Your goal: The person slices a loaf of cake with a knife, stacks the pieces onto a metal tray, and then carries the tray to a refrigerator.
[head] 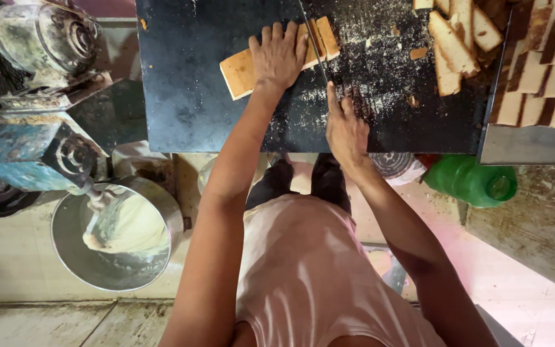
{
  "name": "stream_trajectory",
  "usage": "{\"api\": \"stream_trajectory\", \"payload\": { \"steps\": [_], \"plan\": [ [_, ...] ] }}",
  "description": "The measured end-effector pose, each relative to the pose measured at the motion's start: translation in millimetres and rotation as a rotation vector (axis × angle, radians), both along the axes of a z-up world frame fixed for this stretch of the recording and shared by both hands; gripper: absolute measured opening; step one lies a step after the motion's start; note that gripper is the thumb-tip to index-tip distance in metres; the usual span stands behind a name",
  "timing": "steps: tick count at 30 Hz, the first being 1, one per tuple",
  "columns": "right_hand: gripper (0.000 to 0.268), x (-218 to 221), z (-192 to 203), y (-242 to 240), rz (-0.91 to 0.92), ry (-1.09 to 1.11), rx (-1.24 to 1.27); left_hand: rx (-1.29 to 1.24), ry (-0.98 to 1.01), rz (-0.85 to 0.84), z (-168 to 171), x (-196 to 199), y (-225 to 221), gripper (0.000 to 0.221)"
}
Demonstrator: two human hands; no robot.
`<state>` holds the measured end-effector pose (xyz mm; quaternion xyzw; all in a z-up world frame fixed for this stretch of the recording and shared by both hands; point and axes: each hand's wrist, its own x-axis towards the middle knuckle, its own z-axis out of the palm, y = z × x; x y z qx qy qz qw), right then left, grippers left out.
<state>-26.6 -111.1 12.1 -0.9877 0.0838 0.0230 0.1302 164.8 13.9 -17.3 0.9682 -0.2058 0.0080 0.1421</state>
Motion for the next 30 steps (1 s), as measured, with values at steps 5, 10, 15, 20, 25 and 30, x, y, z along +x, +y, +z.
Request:
{"api": "stream_trajectory", "payload": {
  "steps": [5, 10, 15, 20, 25, 30],
  "plan": [
    [0.065, -31, 9, -4, -0.019, 0.047, 0.037, 0.006, 0.017, -0.011, 0, -1, 0, 0.043],
    [0.074, -61, 28, -6, 0.054, -0.087, -0.085, 0.007, -0.010, -0.005, 0, -2, -1, 0.040],
    [0.069, 6, -4, -7, 0.170, -0.237, -0.110, -0.021, -0.069, -0.004, -5, -2, 0, 0.040],
    [0.064, -1, -25, -13, 0.202, -0.256, -0.112, -0.002, -0.034, 0.005, -2, -4, 0, 0.040],
    [0.062, -27, -21, -18, 0.149, -0.181, -0.031, 0.001, -0.013, 0.003, -4, -2, -2, 0.041],
    [0.066, 6, -11, -11, 0.099, -0.045, 0.058, -0.039, -0.084, 0.009, -6, -1, 7, 0.041]
  ]
}}
